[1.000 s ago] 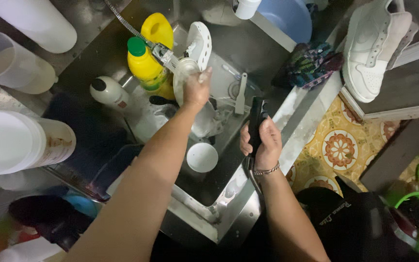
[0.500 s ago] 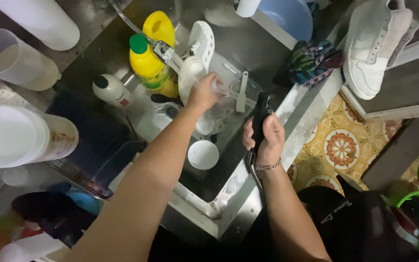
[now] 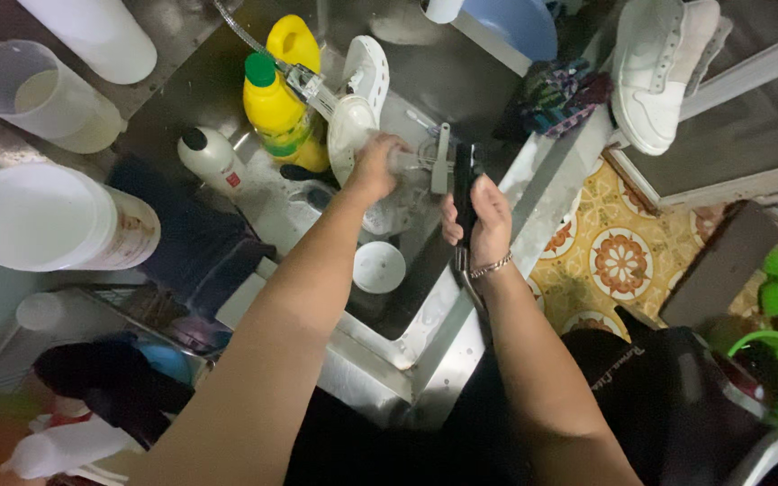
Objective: The person rinses a white sneaker under running water, scrubs the exterior and interior with a brush, removes the insole to clean it separately, and rinses the shoe again. The person handles the shoe and insole one at a time in a kitchen sink area.
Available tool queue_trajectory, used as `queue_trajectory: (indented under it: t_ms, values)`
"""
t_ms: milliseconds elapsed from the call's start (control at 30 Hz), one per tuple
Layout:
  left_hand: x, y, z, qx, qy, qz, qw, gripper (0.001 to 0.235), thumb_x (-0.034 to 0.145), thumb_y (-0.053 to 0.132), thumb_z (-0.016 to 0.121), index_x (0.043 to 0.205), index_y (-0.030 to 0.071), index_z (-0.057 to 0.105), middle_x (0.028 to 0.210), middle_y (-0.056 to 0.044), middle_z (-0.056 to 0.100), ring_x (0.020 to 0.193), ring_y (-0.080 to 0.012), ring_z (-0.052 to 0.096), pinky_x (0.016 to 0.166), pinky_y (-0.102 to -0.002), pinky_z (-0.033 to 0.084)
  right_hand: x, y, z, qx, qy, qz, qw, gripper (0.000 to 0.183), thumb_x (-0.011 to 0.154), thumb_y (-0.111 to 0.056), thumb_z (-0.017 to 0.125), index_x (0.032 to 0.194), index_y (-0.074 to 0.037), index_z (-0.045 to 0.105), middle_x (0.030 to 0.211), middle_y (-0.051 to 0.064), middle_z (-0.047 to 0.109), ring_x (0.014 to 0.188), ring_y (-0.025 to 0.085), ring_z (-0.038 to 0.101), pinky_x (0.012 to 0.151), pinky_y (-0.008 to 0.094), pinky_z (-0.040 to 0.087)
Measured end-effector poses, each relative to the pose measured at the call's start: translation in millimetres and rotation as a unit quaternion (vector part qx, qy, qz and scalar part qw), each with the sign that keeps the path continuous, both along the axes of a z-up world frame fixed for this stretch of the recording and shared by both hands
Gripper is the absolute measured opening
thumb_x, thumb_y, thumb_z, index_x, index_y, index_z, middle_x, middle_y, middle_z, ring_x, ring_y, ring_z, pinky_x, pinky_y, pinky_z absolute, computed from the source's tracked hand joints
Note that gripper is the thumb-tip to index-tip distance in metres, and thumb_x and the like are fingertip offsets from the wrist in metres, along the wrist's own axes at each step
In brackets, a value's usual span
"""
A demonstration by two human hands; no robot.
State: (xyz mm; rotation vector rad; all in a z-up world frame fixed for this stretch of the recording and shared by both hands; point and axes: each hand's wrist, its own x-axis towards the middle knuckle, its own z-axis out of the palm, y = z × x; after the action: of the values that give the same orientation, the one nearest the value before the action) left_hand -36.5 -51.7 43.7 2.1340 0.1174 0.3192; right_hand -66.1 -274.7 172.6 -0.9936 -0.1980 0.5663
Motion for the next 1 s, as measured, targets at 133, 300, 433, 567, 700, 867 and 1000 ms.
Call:
queue_trajectory:
  t_ms: [133, 300, 433, 567, 700, 867, 1000]
  values:
    - [-1, -4, -5, 0.020, -0.067, 0.068, 0.995, 0.049, 0.057, -0.008, 0.081, 0.101, 0.014, 0.073, 0.110, -0.014, 0.066, 0.114, -0.0357, 0.058, 0.101, -0.047, 0.043, -2, 4, 2, -0.044, 0.000, -0.007, 0.999, 0.036, 0.108, -0.043, 0.052, 0.113, -0.008, 0.054, 0.077, 0.011, 0.058, 0.050, 0.014, 0.048, 0.044, 0.029, 0.040]
    - [-7, 8, 4, -0.022, -0.039, 0.151, 0.988, 0.046, 0.070, -0.002, 0.082, 0.112, 0.014, 0.073, 0.106, -0.017, 0.071, 0.106, -0.0391, 0.065, 0.091, -0.044, 0.051, 0, 6, 8, -0.082, -0.004, -0.001, 0.997, 0.037, 0.107, -0.042, 0.053, 0.106, -0.006, 0.056, 0.074, 0.011, 0.059, 0.048, 0.015, 0.049, 0.043, 0.030, 0.040]
    - [-17, 27, 6, -0.068, 0.002, 0.110, 0.992, 0.043, 0.076, -0.003, 0.076, 0.115, 0.014, 0.072, 0.104, -0.014, 0.074, 0.101, -0.0330, 0.071, 0.087, -0.040, 0.054, 0, 11, 4, -0.089, -0.003, 0.028, 0.996, 0.038, 0.107, -0.042, 0.054, 0.100, -0.005, 0.055, 0.072, 0.010, 0.059, 0.048, 0.016, 0.049, 0.043, 0.030, 0.041]
    - [-12, 44, -7, -0.115, -0.039, 0.154, 0.981, 0.052, 0.075, -0.001, 0.077, 0.124, 0.009, 0.063, 0.115, -0.016, 0.070, 0.109, -0.0316, 0.067, 0.094, -0.040, 0.052, 3, 16, 0, -0.119, -0.012, 0.064, 0.991, 0.040, 0.107, -0.043, 0.055, 0.097, -0.004, 0.055, 0.071, 0.010, 0.059, 0.047, 0.016, 0.049, 0.043, 0.030, 0.040]
    - [-5, 62, -43, -0.146, -0.142, 0.295, 0.934, 0.061, 0.077, -0.003, 0.073, 0.133, -0.001, 0.051, 0.126, -0.023, 0.058, 0.115, -0.0348, 0.063, 0.101, -0.043, 0.050, 2, 18, 1, -0.125, 0.001, 0.080, 0.989, 0.039, 0.105, -0.044, 0.054, 0.099, -0.006, 0.055, 0.070, 0.009, 0.059, 0.045, 0.015, 0.048, 0.041, 0.029, 0.039]
    - [5, 81, -80, -0.146, 0.033, 0.443, 0.884, 0.058, 0.095, 0.031, 0.075, 0.131, -0.006, 0.051, 0.129, -0.025, 0.066, 0.118, -0.0361, 0.066, 0.102, -0.041, 0.051, 5, 16, 6, -0.121, 0.022, 0.062, 0.990, 0.040, 0.105, -0.046, 0.056, 0.102, -0.006, 0.055, 0.071, 0.009, 0.059, 0.047, 0.014, 0.048, 0.043, 0.029, 0.039]
    - [-1, 79, -73, -0.108, 0.270, 0.350, 0.891, 0.076, 0.100, 0.064, 0.067, 0.128, -0.007, 0.069, 0.130, -0.030, 0.070, 0.125, -0.0421, 0.065, 0.109, -0.045, 0.049, 10, 18, 7, -0.137, 0.085, 0.072, 0.984, 0.049, 0.105, -0.052, 0.055, 0.099, -0.003, 0.055, 0.069, 0.010, 0.059, 0.046, 0.016, 0.049, 0.042, 0.031, 0.040]
